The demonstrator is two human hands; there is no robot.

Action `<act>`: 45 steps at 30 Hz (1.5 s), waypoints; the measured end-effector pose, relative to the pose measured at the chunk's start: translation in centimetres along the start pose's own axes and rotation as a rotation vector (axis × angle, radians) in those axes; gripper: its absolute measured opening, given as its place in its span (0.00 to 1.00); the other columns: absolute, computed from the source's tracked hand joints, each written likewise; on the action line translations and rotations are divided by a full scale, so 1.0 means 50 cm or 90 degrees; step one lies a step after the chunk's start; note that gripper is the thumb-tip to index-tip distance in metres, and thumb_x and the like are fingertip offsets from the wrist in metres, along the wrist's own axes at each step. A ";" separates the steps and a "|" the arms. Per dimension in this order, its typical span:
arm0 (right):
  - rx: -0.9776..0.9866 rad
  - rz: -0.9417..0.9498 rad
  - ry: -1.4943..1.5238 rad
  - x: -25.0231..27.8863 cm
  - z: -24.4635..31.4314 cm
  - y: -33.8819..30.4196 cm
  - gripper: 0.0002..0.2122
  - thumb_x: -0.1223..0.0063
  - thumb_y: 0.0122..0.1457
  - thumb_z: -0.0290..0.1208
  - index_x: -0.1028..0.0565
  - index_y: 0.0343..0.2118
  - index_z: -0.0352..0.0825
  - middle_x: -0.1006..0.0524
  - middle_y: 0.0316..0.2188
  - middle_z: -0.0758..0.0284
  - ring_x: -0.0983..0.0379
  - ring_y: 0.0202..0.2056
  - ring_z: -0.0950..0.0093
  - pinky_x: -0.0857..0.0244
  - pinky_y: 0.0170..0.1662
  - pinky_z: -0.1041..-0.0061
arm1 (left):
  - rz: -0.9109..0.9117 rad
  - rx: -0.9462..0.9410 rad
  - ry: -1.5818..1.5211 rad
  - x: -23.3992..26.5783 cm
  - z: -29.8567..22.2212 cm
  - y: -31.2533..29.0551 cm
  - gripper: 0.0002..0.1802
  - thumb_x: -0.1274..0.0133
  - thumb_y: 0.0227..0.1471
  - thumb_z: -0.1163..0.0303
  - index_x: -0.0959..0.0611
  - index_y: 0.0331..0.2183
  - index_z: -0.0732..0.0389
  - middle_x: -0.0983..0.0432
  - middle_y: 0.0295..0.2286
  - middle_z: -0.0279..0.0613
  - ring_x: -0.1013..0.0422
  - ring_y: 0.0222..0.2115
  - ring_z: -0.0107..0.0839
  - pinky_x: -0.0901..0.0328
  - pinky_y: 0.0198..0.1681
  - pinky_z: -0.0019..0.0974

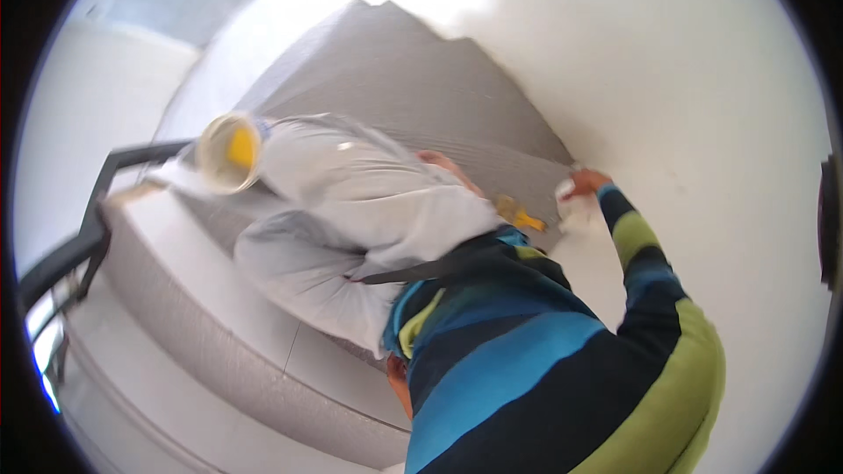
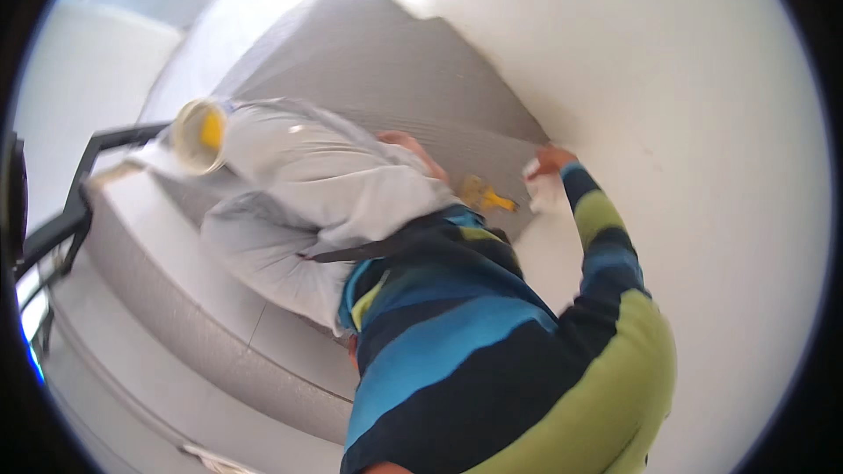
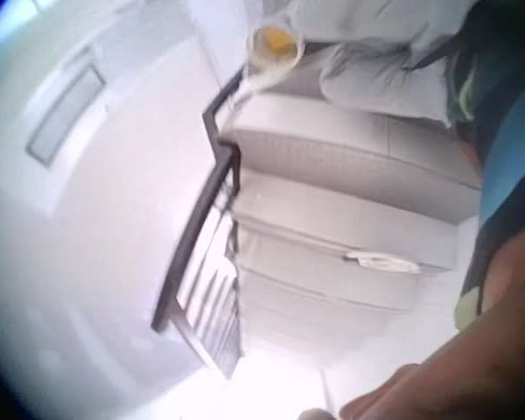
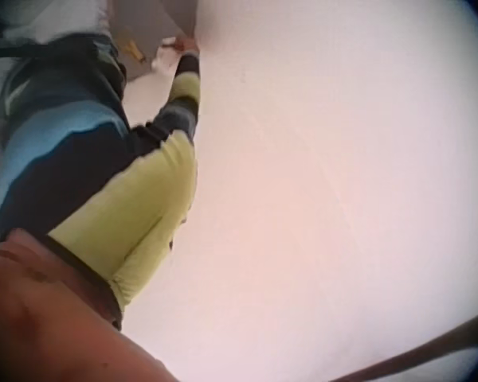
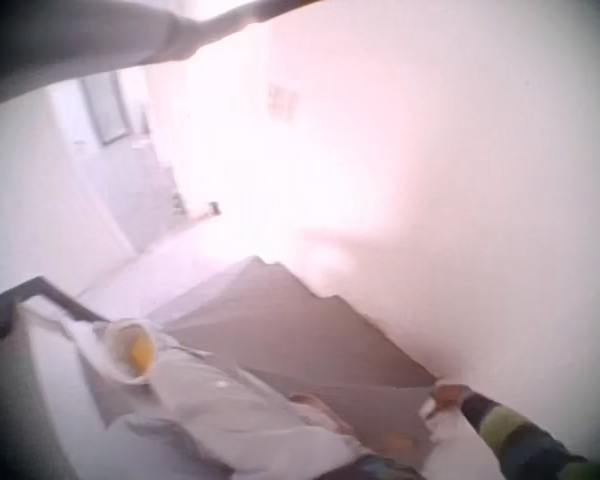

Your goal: Cleaning a tiled staircase using a bucket of water and a sponge.

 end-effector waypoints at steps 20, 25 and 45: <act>0.595 -0.270 0.267 0.423 0.638 -0.015 0.14 0.49 0.54 0.29 0.29 0.42 0.28 0.25 0.36 0.59 0.27 0.35 0.70 0.33 0.40 0.72 | -0.080 0.136 0.131 -0.012 0.013 -0.076 0.29 0.48 0.49 0.54 0.27 0.48 0.62 0.27 0.40 0.56 0.30 0.41 0.50 0.36 0.44 0.45; 0.722 -0.316 0.307 0.565 0.820 -0.234 0.14 0.50 0.55 0.29 0.30 0.43 0.27 0.26 0.38 0.60 0.29 0.37 0.71 0.34 0.42 0.74 | -0.264 -0.039 -0.013 0.168 -0.211 -0.152 0.30 0.50 0.52 0.52 0.32 0.53 0.57 0.28 0.45 0.49 0.30 0.42 0.43 0.36 0.45 0.40; 1.033 -0.281 -0.088 0.692 1.216 -0.636 0.08 0.50 0.52 0.21 0.26 0.36 0.29 0.25 0.33 0.63 0.28 0.31 0.75 0.33 0.31 0.79 | -0.900 0.033 0.201 0.363 -0.140 -0.267 0.32 0.48 0.47 0.57 0.36 0.50 0.62 0.42 0.51 0.52 0.47 0.53 0.50 0.53 0.55 0.52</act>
Point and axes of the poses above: each hand's wrist, its own y-axis towards the middle knuckle, its own x-axis out of the back of the hand, z = x × y, the point moved 10 cm from there along y, towards the middle knuckle
